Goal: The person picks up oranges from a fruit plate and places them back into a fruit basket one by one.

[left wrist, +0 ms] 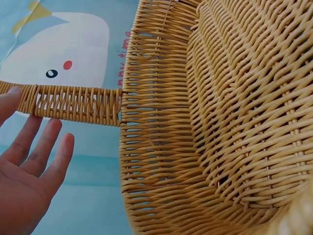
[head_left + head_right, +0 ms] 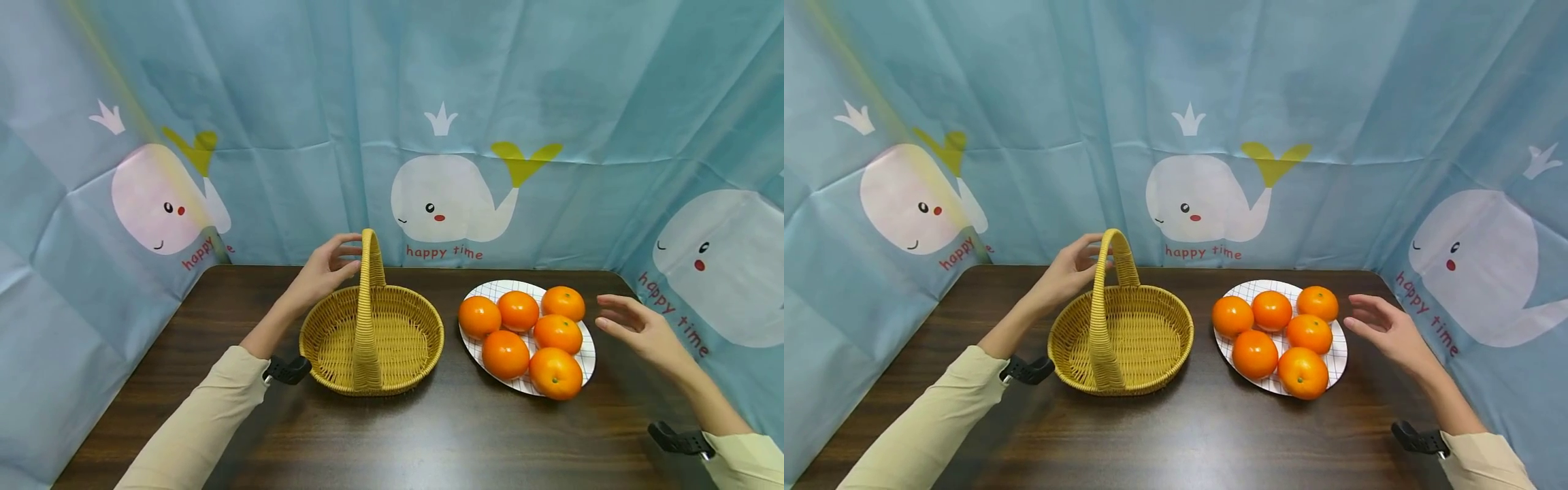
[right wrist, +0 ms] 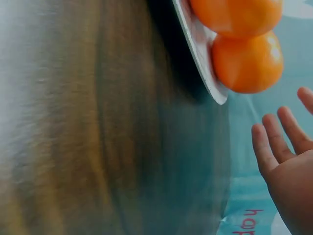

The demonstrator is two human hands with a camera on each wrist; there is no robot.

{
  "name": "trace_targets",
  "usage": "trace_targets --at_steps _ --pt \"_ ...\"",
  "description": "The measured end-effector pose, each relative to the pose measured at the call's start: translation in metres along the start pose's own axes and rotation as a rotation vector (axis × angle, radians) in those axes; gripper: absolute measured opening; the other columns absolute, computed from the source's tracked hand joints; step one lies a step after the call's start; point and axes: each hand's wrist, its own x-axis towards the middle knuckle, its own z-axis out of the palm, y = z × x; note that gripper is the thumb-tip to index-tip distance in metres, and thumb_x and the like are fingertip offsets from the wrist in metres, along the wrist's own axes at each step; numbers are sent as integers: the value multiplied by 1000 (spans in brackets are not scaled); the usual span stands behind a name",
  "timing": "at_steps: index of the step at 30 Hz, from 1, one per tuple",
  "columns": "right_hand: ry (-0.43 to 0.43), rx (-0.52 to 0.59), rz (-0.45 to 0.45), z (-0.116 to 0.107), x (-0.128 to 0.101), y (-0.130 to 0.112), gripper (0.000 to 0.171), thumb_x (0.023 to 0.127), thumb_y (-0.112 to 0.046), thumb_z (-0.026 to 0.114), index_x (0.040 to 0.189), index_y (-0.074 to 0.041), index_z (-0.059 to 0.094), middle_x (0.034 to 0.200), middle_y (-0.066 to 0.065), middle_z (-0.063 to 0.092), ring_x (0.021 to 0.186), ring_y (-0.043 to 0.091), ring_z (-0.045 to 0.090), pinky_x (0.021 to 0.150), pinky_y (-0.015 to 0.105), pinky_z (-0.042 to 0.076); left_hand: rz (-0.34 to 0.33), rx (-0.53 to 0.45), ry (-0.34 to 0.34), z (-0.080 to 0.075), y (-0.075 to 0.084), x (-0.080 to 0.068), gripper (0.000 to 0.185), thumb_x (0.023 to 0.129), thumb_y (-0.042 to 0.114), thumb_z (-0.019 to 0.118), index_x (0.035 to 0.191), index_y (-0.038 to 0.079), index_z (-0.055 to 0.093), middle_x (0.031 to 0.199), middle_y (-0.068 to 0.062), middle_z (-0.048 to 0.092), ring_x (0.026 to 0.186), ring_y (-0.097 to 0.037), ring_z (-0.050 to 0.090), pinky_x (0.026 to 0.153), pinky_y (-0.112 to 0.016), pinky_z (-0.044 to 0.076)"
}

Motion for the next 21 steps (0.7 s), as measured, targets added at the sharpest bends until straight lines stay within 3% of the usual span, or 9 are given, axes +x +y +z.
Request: trace_targets --at_steps 2,6,9,17,21 --pt "-27 -27 10 0 6 1 50 99 -8 67 146 -4 48 137 -1 55 116 6 59 83 10 48 -3 10 -6 1 0 2 49 104 8 60 150 14 46 139 -17 56 120 -34 61 98 -48 51" --pt "-106 -56 41 -2 18 1 62 101 -12 66 153 0 36 147 28 41 128 40 49 82 8 45 -13 26 2 2 1 4 45 104 8 60 148 14 50 135 -17 58 118 -33 63 95 -50 52" --pt "-149 -58 63 -1 27 4 69 101 -14 66 156 1 28 151 35 33 129 57 39 81 8 44 -16 36 11 3 1 5 44 104 8 60 147 12 51 133 -17 60 116 -33 63 93 -51 53" --pt "-180 -67 38 6 44 13 67 100 -14 67 156 -3 34 151 31 37 128 54 43 84 11 43 7 63 16 5 -1 11 45 103 7 62 146 7 51 133 -21 59 113 -37 64 92 -51 54" --pt "-182 -79 24 9 47 15 64 100 -17 68 155 -6 39 149 28 42 127 49 46 84 13 45 -40 102 -41 -2 -4 -4 56 100 10 67 151 9 44 140 -21 54 122 -39 58 100 -52 49"
